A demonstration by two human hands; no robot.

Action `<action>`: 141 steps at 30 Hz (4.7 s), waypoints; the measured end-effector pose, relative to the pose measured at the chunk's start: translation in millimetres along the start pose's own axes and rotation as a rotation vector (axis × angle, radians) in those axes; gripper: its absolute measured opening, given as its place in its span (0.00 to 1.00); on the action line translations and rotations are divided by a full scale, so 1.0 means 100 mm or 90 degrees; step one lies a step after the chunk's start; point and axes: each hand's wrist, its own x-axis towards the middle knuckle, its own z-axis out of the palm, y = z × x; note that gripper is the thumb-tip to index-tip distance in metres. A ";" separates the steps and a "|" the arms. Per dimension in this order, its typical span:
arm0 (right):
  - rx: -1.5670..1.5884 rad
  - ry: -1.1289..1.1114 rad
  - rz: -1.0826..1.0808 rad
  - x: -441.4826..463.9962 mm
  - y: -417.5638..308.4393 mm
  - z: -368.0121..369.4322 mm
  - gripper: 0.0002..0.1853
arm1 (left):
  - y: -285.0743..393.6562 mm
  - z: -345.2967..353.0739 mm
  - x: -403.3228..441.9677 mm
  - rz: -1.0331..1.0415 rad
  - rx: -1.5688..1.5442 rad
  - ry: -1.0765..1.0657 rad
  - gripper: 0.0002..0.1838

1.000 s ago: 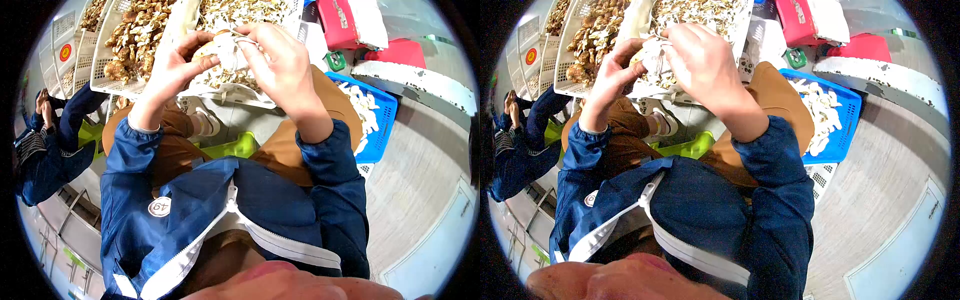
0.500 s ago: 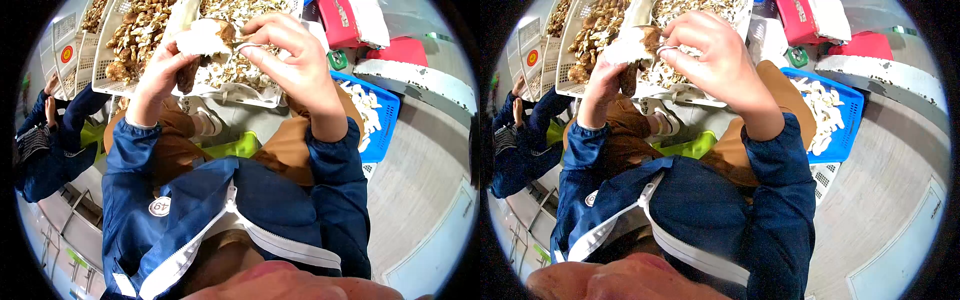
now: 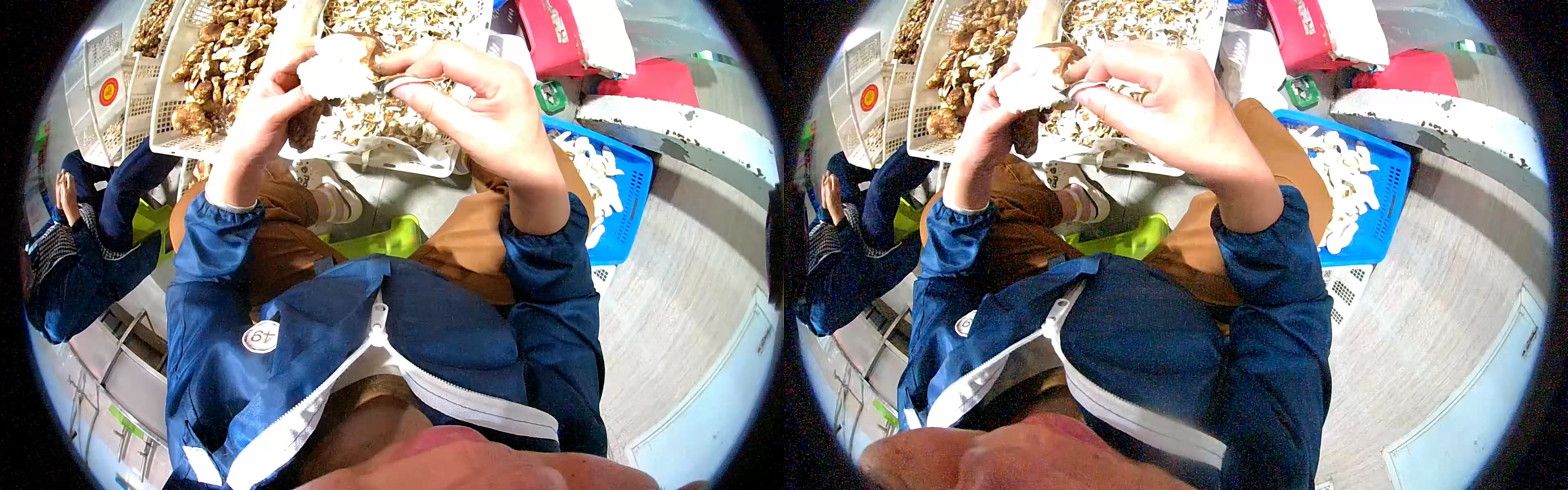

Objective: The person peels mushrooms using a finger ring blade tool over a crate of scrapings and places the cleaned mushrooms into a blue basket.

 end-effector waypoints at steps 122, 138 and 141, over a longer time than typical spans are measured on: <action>-0.242 0.278 -0.059 0.06 -0.11 -0.02 0.05 | 0.24 0.48 -0.05 -0.208 -0.148 0.042 0.22; -0.167 0.270 0.083 0.13 0.23 0.00 0.10 | 0.30 0.48 -0.04 -0.160 -0.136 0.003 0.27; -0.105 0.228 0.119 0.10 0.22 0.02 0.09 | 0.32 0.51 -0.05 -0.176 -0.130 0.032 0.25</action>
